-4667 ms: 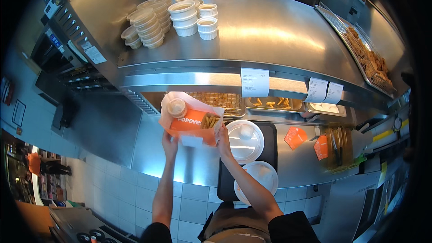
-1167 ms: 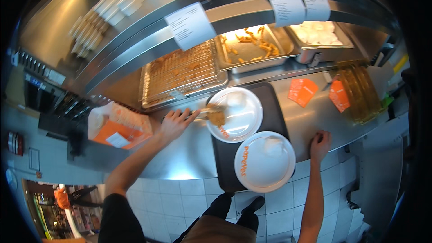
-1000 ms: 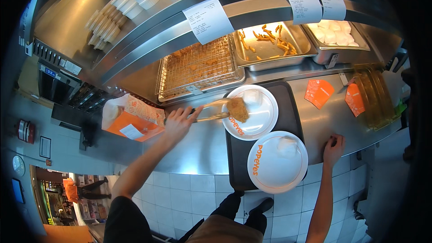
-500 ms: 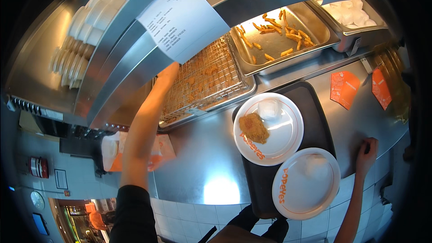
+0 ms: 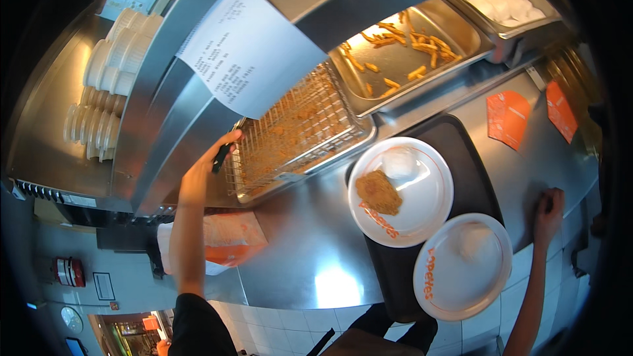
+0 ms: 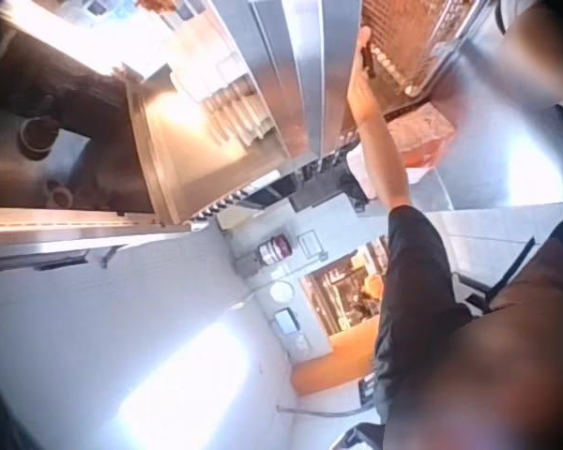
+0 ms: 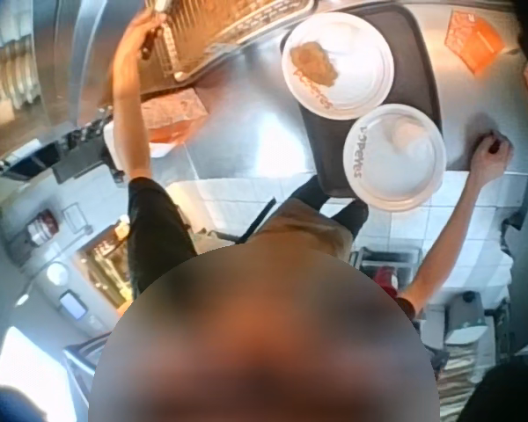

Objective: The person assembles multiple meal orders at a fast-food counter. They use tongs to place fried chicken and french fries onto plates and into branded boxes, add sauce cups, and arrange the completed orders on a tray for pickup.

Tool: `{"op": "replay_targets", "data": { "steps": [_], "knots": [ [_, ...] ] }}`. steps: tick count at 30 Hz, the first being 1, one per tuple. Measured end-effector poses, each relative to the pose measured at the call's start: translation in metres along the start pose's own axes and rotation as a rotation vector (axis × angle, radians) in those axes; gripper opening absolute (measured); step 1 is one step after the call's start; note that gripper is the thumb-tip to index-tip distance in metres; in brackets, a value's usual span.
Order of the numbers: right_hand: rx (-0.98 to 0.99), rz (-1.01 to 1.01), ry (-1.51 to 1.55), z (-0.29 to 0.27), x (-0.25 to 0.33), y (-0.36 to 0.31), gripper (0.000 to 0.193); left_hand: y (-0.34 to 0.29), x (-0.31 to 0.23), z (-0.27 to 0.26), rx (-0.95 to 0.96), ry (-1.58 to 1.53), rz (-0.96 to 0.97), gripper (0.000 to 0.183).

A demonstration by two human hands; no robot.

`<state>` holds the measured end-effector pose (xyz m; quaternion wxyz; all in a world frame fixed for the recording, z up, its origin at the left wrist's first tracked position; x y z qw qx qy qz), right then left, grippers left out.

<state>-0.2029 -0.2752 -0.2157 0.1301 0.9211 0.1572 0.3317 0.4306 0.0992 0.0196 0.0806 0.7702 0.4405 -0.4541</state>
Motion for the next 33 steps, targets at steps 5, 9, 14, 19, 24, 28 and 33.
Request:
{"op": "replay_targets", "data": {
  "steps": [5,9,14,19,24,28,33],
  "knots": [
    [-0.045,0.02,0.093,0.0,0.004,0.0,0.005,-0.117,-0.024,0.066,0.041,0.145,0.366,0.068],
    [-0.065,-0.02,0.1,-0.005,0.004,0.001,0.006,-0.218,-0.024,0.153,0.097,0.654,0.936,0.07],
    [0.21,0.138,0.503,-0.03,0.013,-0.002,0.019,-0.264,-0.019,0.249,0.185,1.144,1.358,0.06],
    [0.329,-0.164,0.495,-0.083,0.032,-0.054,0.025,-0.26,-0.02,0.267,0.06,1.3,1.495,0.055],
    [0.366,0.043,0.596,-0.187,0.001,-0.131,0.026,-0.358,-0.023,0.207,-0.234,1.182,1.112,0.064],
    [0.696,0.181,0.786,-0.257,0.013,-0.205,0.041,-0.457,-0.033,0.255,-0.333,0.342,0.578,0.075],
    [1.184,-0.049,0.84,-0.274,0.069,-0.248,0.085,-0.509,-0.096,0.437,0.023,-0.833,0.157,0.07]
  ]
}}
Point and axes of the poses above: each hand's wrist, its own y-axis towards the middle knuckle, its own z-axis out of the palm, x = y × z, the point moved 1 cm from there along y, towards the middle knuckle, and after that the axes turned 10 degrees about z, right-handed, at the moved point
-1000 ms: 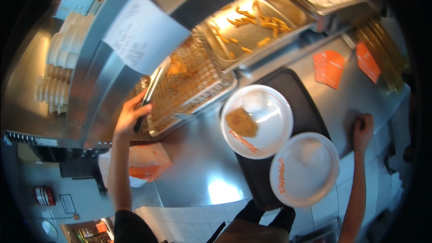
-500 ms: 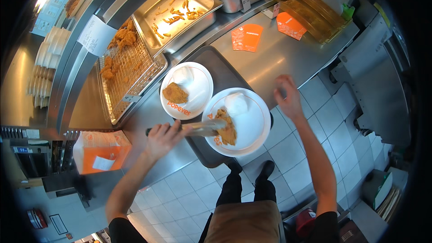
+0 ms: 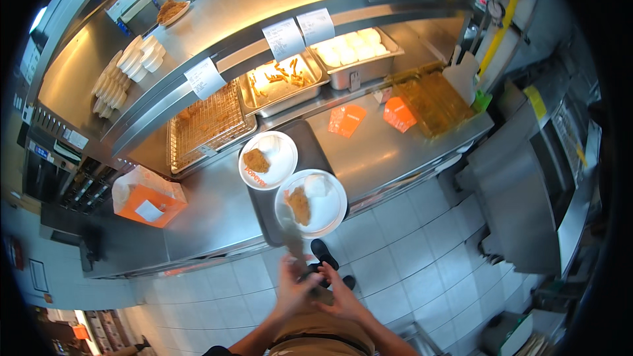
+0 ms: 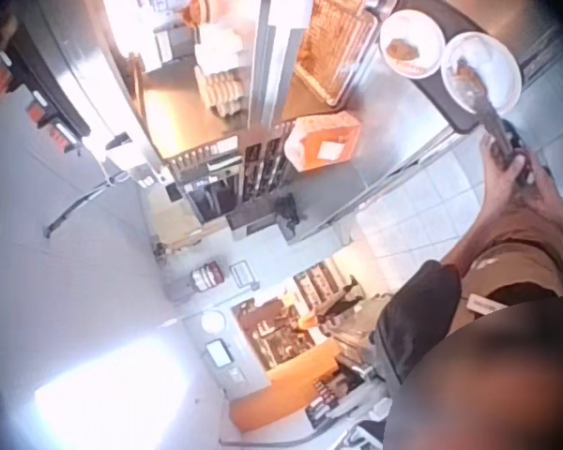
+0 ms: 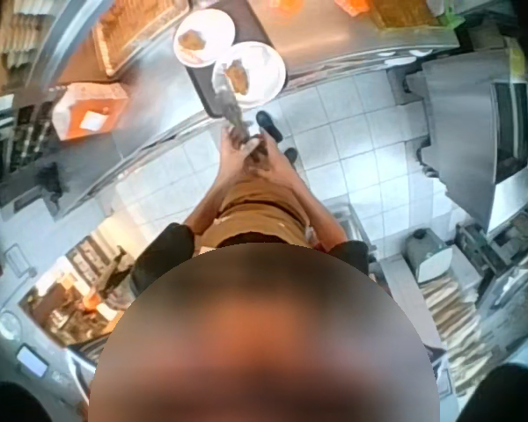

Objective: The person assembles multiple meal orders at a fast-food counter. They use tongs to place fried chicken and french fries onto plates and into branded boxes, add sauce cups, and arrange the completed orders on a tray for pickup.

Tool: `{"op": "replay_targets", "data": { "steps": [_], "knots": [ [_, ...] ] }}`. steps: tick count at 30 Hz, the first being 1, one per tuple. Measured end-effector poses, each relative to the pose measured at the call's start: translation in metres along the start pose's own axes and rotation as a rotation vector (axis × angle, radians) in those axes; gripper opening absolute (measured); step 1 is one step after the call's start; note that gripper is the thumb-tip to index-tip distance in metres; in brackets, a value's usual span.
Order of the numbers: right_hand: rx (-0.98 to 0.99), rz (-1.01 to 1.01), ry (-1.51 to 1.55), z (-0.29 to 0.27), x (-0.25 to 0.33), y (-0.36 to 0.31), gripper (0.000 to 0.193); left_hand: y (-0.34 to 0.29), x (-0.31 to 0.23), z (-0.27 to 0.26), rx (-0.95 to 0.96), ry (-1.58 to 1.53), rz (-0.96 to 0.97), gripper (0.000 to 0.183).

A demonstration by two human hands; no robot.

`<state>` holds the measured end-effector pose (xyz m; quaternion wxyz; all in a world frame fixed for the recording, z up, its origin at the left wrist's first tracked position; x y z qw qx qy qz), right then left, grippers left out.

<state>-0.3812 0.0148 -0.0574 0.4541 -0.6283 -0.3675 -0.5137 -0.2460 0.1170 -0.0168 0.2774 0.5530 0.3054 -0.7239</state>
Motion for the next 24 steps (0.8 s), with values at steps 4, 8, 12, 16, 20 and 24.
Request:
{"op": "replay_targets", "data": {
  "steps": [4,8,12,16,20,24],
  "knots": [
    [-0.412,0.486,0.084,-0.058,-0.013,0.0,0.075,0.014,0.04,0.036,0.29,0.08,-0.007,0.069],
    [-0.808,0.287,-0.448,-0.197,-0.025,-0.008,0.067,0.096,0.079,-0.067,-0.468,0.424,0.062,0.054],
    [-0.984,0.493,-0.849,-0.348,-0.013,0.042,0.071,0.155,0.131,-0.119,-0.346,0.298,-0.168,0.035],
    [-0.889,0.579,-0.923,-0.454,-0.001,0.127,0.073,0.154,0.168,-0.107,-0.455,0.312,-0.304,0.032],
    [-0.804,0.635,-1.001,-0.501,-0.012,0.19,0.067,0.142,0.153,-0.087,-0.482,0.59,-0.218,0.031],
    [-0.781,0.51,-0.932,-0.504,-0.003,0.204,0.058,0.138,0.084,-0.04,-0.742,0.944,0.064,0.025]
  ]
}}
Point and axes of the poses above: each hand's wrist, its own y-axis towards the middle knuckle, its own z-axis out of the palm, x = y × z, the point moved 1 cm from there along y, towards the middle knuckle, and after that the axes turned 10 degrees about z, right-handed, at the moved point
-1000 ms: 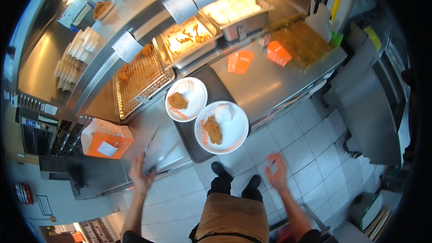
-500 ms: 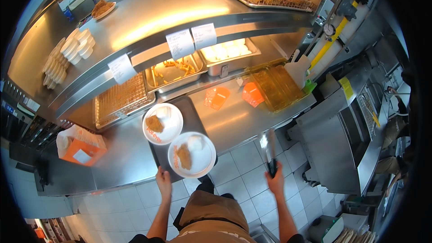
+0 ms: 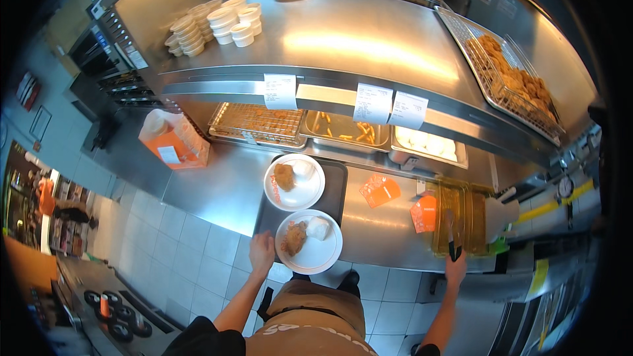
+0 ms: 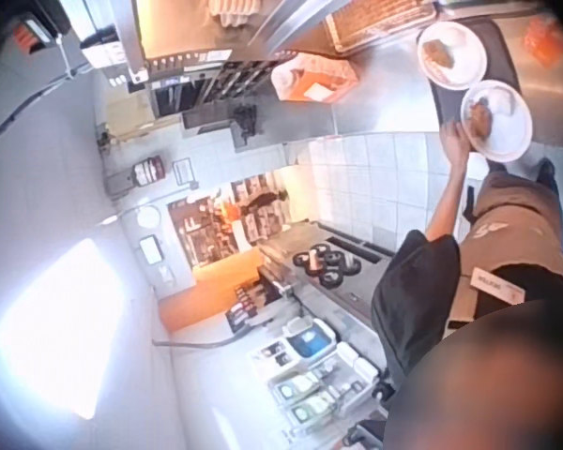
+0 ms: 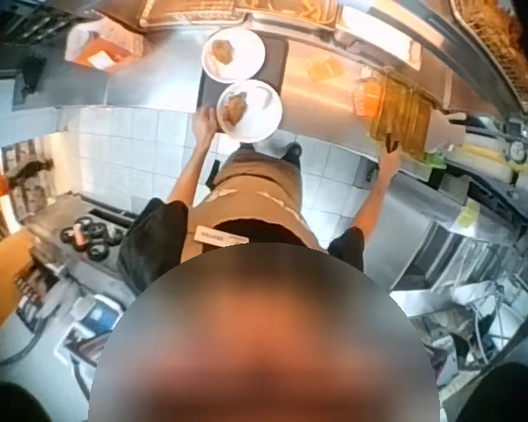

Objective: The person assembles multiple meal orders at a fast-food counter. They use tongs to place fried chicken and french fries onto plates and into branded boxes, add sauce cups, and arrange the completed orders on a tray for pickup.

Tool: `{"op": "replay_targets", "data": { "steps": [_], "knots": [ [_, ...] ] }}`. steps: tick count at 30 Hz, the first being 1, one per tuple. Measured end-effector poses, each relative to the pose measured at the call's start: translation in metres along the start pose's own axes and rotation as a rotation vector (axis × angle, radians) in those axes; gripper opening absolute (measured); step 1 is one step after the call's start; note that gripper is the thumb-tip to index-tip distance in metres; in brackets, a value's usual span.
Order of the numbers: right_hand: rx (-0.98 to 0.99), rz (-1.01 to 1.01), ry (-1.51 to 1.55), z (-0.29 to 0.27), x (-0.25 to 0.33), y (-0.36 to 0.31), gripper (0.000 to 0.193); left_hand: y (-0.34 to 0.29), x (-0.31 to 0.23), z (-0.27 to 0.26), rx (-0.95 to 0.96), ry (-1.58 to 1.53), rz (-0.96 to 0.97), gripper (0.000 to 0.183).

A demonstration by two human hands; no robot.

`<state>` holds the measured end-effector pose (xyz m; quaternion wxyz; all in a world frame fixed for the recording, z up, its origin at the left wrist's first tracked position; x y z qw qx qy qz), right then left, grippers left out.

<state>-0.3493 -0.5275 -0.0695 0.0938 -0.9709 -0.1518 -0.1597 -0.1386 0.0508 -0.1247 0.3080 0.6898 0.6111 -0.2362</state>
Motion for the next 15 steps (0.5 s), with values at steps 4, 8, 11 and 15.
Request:
{"op": "replay_targets", "data": {
  "steps": [4,8,11,15],
  "knots": [
    [0.02,-0.217,0.396,-0.005,0.05,-0.084,0.063,-0.027,-0.119,0.01,0.102,-0.507,-0.034,0.039],
    [0.935,-0.271,0.919,0.004,0.107,-0.18,0.049,-0.056,-0.208,0.087,0.503,-0.888,-0.138,0.07],
    [0.729,-0.978,0.775,0.017,0.152,-0.16,0.03,-0.049,-0.203,0.103,0.3,-1.315,-0.473,0.071],
    [1.062,-0.444,0.86,0.097,0.255,-0.084,0.022,-0.032,-0.14,0.034,0.138,-0.844,-0.522,0.057]
  ]
}}
Point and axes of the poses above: each hand's wrist, its own y-axis towards the middle knuckle, its own z-axis out of the palm, x = y × z, the point moved 1 cm from there along y, towards the middle knuckle, and after that the axes turned 10 degrees about z, right-handed, at the moved point
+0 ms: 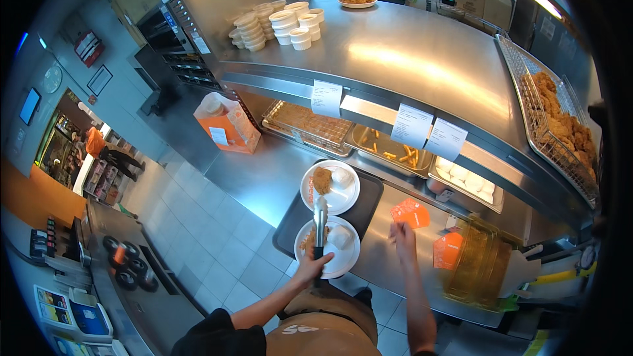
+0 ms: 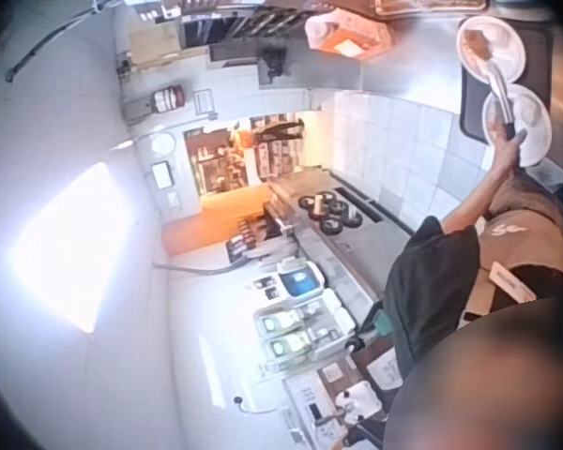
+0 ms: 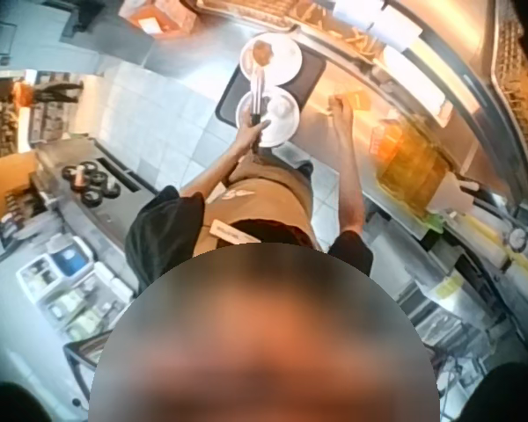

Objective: The person assembles multiple meal orders at a fast-food counter. They use tongs to place fried chicken and french fries onto plates and into branded boxes, add sauce cups, and arrange the completed orders on a tray for pickup.

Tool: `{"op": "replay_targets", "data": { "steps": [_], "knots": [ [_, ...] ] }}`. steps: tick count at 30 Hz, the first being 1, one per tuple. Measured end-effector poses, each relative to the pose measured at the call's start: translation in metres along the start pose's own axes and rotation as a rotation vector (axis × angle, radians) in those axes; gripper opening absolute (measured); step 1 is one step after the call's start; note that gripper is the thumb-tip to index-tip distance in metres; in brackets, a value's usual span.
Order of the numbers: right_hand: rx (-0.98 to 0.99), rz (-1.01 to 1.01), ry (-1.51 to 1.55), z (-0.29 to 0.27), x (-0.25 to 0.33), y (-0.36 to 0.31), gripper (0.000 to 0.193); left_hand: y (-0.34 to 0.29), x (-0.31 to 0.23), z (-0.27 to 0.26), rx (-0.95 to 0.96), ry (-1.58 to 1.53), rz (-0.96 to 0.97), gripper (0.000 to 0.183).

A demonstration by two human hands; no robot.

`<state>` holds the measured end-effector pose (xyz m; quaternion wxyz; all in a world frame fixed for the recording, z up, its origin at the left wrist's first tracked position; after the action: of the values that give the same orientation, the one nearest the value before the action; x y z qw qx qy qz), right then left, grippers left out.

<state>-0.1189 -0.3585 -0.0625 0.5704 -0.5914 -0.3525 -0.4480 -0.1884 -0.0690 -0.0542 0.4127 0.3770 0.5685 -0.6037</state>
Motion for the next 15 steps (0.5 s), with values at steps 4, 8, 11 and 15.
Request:
{"op": "replay_targets", "data": {
  "steps": [4,8,11,15],
  "knots": [
    [-0.092,0.292,0.808,0.015,0.009,0.174,0.06,0.021,-0.049,-0.074,0.031,0.561,0.126,0.091],
    [-0.394,0.042,1.077,0.037,0.009,0.252,0.044,0.094,-0.118,-0.09,0.241,0.937,0.302,0.092],
    [-0.67,-0.068,0.97,0.056,0.001,0.248,0.027,0.166,-0.166,-0.058,0.513,0.995,0.522,0.08],
    [-0.682,-0.204,1.012,0.081,-0.011,0.206,0.021,0.278,-0.198,0.022,0.619,1.408,0.617,0.079]
  ]
}}
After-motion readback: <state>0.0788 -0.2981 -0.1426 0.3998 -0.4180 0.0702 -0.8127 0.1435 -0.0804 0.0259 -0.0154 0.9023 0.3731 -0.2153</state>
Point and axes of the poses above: each hand's wrist, its own y-axis towards the middle knuckle, its own z-axis out of the palm, x = y × z, the point moved 1 cm from there along y, towards the middle knuckle, and after that the axes turned 10 degrees about z, right-handed, at the moved point
